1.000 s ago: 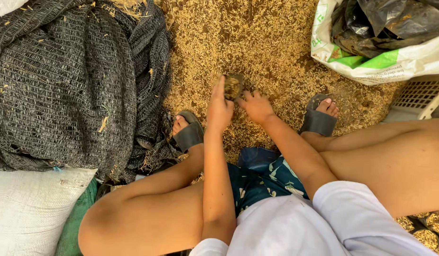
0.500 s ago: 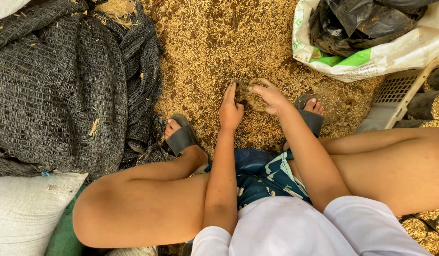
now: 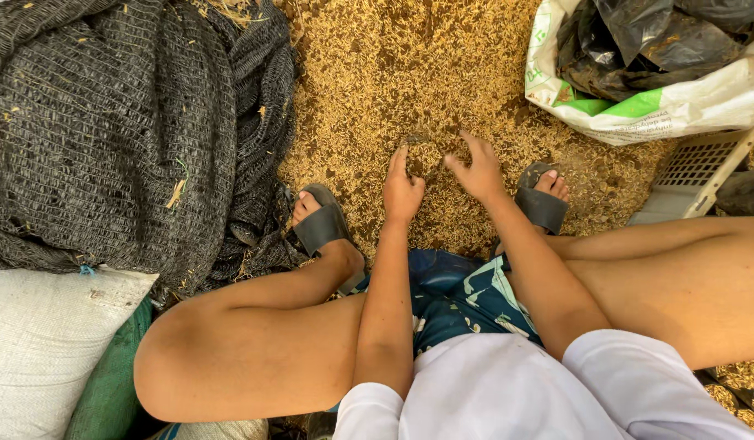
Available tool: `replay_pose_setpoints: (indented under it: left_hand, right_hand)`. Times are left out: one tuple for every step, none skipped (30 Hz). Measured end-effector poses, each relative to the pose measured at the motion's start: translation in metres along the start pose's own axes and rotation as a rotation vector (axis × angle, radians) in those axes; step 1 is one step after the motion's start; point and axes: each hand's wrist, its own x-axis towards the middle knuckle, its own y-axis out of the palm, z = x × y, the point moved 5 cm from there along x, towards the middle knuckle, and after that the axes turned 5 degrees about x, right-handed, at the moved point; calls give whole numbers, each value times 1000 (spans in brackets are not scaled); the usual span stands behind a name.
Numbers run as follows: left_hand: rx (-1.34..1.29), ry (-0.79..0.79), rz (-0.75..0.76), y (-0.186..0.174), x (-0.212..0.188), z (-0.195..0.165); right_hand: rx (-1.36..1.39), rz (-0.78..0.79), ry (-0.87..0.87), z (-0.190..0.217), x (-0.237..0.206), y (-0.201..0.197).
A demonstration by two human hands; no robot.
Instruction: The person scoops loose granular material from a large pile on the floor, packs it into small black plastic bags, and places the filled bags into a white crate. The person repeats this process continuously.
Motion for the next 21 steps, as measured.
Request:
replay_pose_setpoints:
  left_hand:
    - [26,36,-12,-3,0,-2]
    - [50,68,-25,-6,1,-4]
    - [54,4,15,-5,1,-1]
    - [59,-66,62,-4,2,2]
    - [63,-136,115,-1,1,5]
    - [85,-148,92,-3,1,5]
    - [104,-152,65,-3,2,4]
    - [123,-156,37,-4,3,3]
    - [148,-100,-34,-8,4,-1]
    - [172,-42,-107,-11,6,-6]
    - [196,15,-183,-15,7,-11]
    - [191,-45,-162,-15,9,-9]
    - [186,-105,-138,-15,10,-8]
    - [181,-166,-114,-14,12,-6]
    - [162,-212,-111,-14,13,-5]
    - [143,-259,-106,-13,15,-4]
    - [124,-306,-99,-12,16,-2]
    - [91,-304,-162,-12,19,-3]
    - [56,-302,-223,-11,22,-4]
    - [20,-303,-287,-10,24,-3]
    - [-31,-366,-308,-7,27,1]
  right_hand:
    - [-177,116,11,-3,-8,8]
    - [-356,233,24,-6,-16,16]
    - [-535,352,40,-10,-26,25]
    - [-560,344,41,-10,-33,29]
    - [-584,336,47,-11,-40,33]
    - [-608,322,52,-11,-45,35]
    - [-634,317,20,-11,-47,37]
    - [-661,312,-14,-10,-49,38]
    - [-686,309,-47,-10,-48,38]
    - [-650,275,-32,-11,-45,34]
    - [-615,241,-21,-13,-41,28]
    - [-579,209,-7,-14,-35,22]
    - [-377,160,60,-16,-29,13]
    - [-175,111,125,-19,-22,5]
    - [25,63,189,-21,-17,-2]
    - [78,55,228,-23,-12,-7]
    - [131,47,266,-23,-8,-11]
    - [185,33,302,-23,-5,-13]
    - [244,12,266,-19,-1,-16]
    - [300,-4,229,-15,1,-17]
    - [356,-17,191,-10,2,-17]
